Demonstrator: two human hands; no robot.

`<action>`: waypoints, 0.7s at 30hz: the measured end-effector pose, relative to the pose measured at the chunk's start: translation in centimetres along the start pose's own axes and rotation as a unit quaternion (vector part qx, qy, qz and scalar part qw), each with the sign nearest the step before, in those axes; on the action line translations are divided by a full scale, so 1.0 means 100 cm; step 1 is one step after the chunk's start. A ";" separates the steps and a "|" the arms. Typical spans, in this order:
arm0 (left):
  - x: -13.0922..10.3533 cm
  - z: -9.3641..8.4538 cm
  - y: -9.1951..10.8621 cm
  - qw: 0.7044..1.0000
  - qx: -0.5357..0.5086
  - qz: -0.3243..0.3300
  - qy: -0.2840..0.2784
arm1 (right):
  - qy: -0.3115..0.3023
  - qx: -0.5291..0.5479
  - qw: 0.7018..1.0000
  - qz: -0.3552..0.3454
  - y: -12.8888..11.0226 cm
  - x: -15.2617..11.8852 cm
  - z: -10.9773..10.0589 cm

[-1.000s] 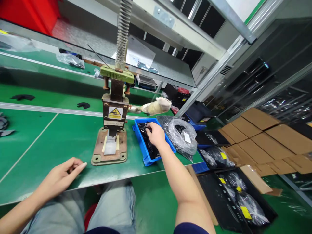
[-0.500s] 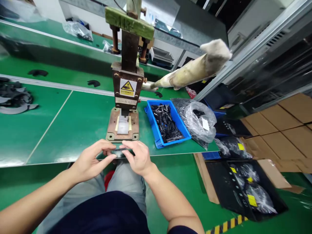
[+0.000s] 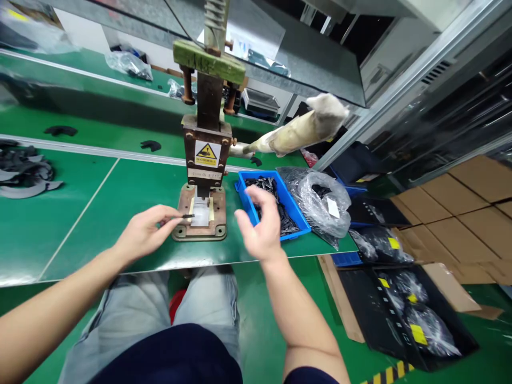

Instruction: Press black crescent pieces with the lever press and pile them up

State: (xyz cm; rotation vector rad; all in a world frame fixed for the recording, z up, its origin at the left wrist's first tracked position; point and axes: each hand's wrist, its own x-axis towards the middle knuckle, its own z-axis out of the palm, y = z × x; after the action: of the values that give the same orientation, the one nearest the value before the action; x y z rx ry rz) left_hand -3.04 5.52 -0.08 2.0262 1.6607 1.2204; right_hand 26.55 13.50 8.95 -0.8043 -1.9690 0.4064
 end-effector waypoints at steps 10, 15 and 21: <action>0.062 0.020 -0.036 0.969 0.218 0.067 -0.097 | 0.064 0.098 0.984 -0.137 -0.048 0.107 -0.033; 0.068 0.020 -0.034 0.965 0.192 0.120 -0.133 | 0.089 0.050 0.987 -0.123 -0.049 0.063 -0.025; 0.068 0.020 -0.027 0.977 0.153 0.094 -0.116 | 0.115 -0.011 0.986 -0.117 -0.026 0.002 0.002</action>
State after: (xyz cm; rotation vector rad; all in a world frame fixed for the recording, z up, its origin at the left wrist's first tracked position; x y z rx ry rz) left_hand -3.44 13.14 -0.07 2.4490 1.6546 0.7749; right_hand 25.33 11.74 10.46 -0.5962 -1.8258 0.1459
